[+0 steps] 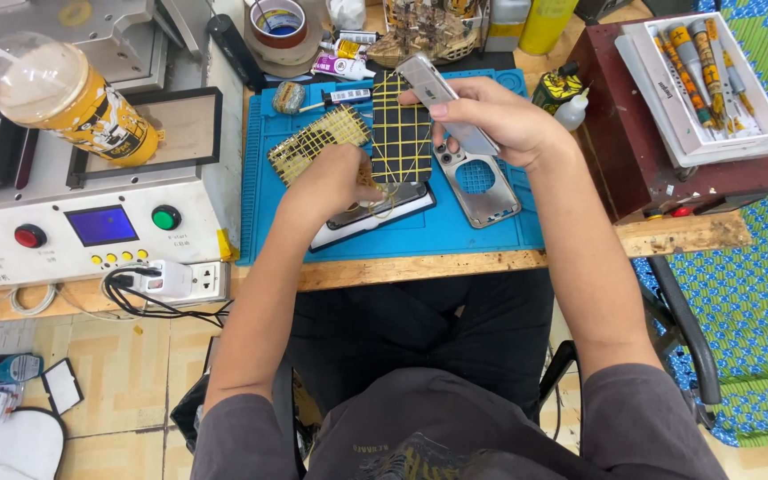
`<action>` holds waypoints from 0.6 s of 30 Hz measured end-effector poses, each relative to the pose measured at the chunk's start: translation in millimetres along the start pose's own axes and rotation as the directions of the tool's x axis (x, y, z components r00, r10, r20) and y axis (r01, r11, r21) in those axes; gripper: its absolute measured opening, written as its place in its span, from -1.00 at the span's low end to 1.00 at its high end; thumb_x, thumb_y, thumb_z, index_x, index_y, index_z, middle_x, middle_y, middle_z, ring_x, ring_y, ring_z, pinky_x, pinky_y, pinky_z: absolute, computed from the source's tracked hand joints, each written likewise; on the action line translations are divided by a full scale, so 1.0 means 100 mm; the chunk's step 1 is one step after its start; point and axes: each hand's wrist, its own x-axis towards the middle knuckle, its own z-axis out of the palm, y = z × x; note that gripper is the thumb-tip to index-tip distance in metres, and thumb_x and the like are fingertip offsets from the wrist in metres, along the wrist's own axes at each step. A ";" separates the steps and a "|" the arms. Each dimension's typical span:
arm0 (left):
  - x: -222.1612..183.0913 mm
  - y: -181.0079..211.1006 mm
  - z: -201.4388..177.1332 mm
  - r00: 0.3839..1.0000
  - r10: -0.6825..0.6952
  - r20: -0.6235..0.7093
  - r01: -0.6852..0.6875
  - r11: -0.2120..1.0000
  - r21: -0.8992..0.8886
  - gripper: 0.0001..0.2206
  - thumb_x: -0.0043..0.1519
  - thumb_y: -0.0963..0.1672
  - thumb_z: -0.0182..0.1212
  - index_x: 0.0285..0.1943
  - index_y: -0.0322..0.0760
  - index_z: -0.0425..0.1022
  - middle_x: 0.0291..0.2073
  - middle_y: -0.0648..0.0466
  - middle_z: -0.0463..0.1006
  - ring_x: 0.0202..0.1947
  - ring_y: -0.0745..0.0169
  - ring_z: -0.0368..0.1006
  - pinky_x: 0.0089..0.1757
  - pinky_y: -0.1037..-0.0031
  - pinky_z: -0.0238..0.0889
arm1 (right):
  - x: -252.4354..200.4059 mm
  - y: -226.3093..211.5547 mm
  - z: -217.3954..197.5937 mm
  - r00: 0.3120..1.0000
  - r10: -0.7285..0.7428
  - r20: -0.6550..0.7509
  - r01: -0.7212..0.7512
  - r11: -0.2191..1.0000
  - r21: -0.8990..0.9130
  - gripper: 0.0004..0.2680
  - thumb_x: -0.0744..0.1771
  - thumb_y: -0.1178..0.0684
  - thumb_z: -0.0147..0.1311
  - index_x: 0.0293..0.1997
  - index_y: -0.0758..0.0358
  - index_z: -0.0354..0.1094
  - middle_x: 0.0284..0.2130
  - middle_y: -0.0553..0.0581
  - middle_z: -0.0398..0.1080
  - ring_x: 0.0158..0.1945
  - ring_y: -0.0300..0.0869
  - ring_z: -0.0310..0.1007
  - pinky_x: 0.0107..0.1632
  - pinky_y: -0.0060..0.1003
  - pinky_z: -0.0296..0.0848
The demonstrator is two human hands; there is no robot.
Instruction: Assembling the internal components and back panel of a smartphone on a repair bench.
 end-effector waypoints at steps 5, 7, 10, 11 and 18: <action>0.02 0.00 0.00 0.999 -0.032 0.004 0.032 0.999 0.009 -0.84 -0.02 -0.16 0.21 -0.54 -0.31 0.31 -0.63 0.03 0.35 -0.59 0.14 0.28 -0.50 0.41 0.10 | 0.00 -0.02 0.03 1.000 0.011 -0.008 -0.010 1.000 0.026 -0.66 0.18 0.01 -0.07 0.01 0.25 0.17 -0.43 0.01 0.24 -0.48 -0.35 0.22 -0.49 -0.56 0.24; 0.04 0.00 0.01 0.999 -0.048 0.002 0.048 0.999 -0.002 -0.85 -0.01 -0.19 0.19 -0.58 -0.29 0.29 -0.62 0.03 0.34 -0.57 0.15 0.27 -0.49 0.41 0.10 | 0.00 -0.02 0.03 1.000 0.004 0.002 -0.004 0.999 0.038 -0.66 0.18 0.01 -0.07 0.02 0.25 0.17 -0.55 0.02 0.23 -0.50 -0.35 0.22 -0.47 -0.56 0.25; 0.08 -0.01 0.04 0.996 -0.078 0.042 0.077 0.997 0.031 -0.71 0.02 -0.18 0.16 -0.70 -0.25 0.13 -0.73 0.09 0.16 -0.73 0.24 0.07 -0.59 0.48 -0.06 | 0.00 -0.03 0.04 1.000 0.011 -0.011 -0.011 1.000 0.024 -0.65 0.16 -0.02 -0.05 0.00 0.23 0.19 -0.36 -0.02 0.25 -0.46 -0.37 0.21 -0.50 -0.58 0.23; 0.07 0.01 0.02 0.996 -0.076 0.053 0.074 0.996 0.048 -0.74 0.02 -0.17 0.17 -0.68 -0.29 0.20 -0.71 0.07 0.21 -0.71 0.22 0.12 -0.58 0.47 -0.03 | 0.00 -0.03 0.04 1.000 0.018 -0.006 -0.018 1.000 0.017 -0.65 0.16 -0.02 -0.05 0.01 0.23 0.18 -0.46 0.01 0.24 -0.50 -0.36 0.20 -0.49 -0.58 0.23; 0.16 -0.15 0.11 0.991 0.135 0.002 -0.134 0.985 0.104 -0.78 -0.03 -0.16 0.17 -0.67 -0.47 0.37 -0.78 -0.07 0.33 -0.73 0.14 0.31 -0.62 0.52 0.15 | -0.03 0.01 0.10 0.972 -0.234 -0.016 0.234 0.967 0.100 -0.64 0.17 0.01 -0.03 -0.09 0.55 0.15 -0.27 0.27 0.24 -0.50 -0.24 0.30 -0.54 -0.47 0.27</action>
